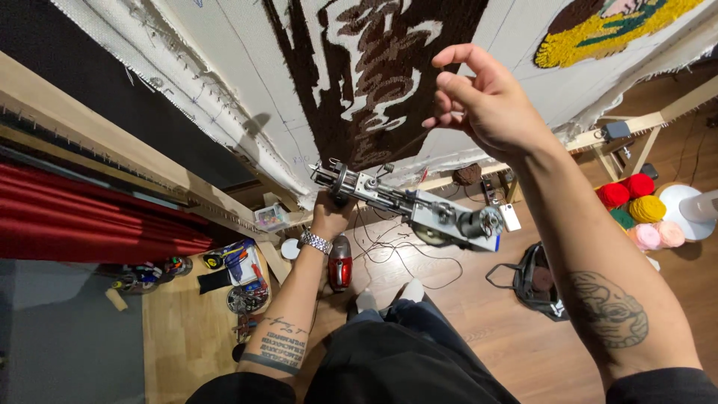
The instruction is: Using a tufting gun to inject yarn into a canvas frame to create a rug.
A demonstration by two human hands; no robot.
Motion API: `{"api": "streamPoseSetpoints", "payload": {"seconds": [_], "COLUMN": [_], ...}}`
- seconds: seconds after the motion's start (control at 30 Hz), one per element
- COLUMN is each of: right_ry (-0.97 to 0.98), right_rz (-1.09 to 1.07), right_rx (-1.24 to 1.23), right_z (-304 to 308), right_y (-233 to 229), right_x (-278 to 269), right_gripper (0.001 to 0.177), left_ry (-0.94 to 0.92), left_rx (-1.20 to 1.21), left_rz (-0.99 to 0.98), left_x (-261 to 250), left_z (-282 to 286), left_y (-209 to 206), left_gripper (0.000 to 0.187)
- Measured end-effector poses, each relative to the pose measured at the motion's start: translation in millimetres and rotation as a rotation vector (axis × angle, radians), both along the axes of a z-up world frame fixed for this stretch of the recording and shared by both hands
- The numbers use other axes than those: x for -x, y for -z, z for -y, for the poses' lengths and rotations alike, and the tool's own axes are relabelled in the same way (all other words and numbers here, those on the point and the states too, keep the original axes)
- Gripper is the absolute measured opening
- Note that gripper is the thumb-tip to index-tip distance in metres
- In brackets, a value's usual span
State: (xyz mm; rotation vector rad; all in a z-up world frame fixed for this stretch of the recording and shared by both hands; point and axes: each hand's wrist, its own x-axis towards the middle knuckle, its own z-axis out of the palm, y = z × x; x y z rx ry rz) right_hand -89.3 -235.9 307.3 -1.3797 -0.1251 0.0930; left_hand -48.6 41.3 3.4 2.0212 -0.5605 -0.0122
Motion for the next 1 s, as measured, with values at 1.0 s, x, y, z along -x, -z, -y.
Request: {"api": "streamPoseSetpoints", "payload": {"seconds": [1.0], "right_ry": [-0.106], "right_rz": [-0.401], "right_rx": [0.154], "right_z": [82.9], "right_y": [175.5], "right_x": [-26.0], "right_gripper": [0.028], "left_ry": [-0.336], "left_rx": [0.403], "left_rz": [-0.548], "left_x": [16.6], "left_z": [-8.6], "left_y": [104.4], "left_gripper": [0.03]}}
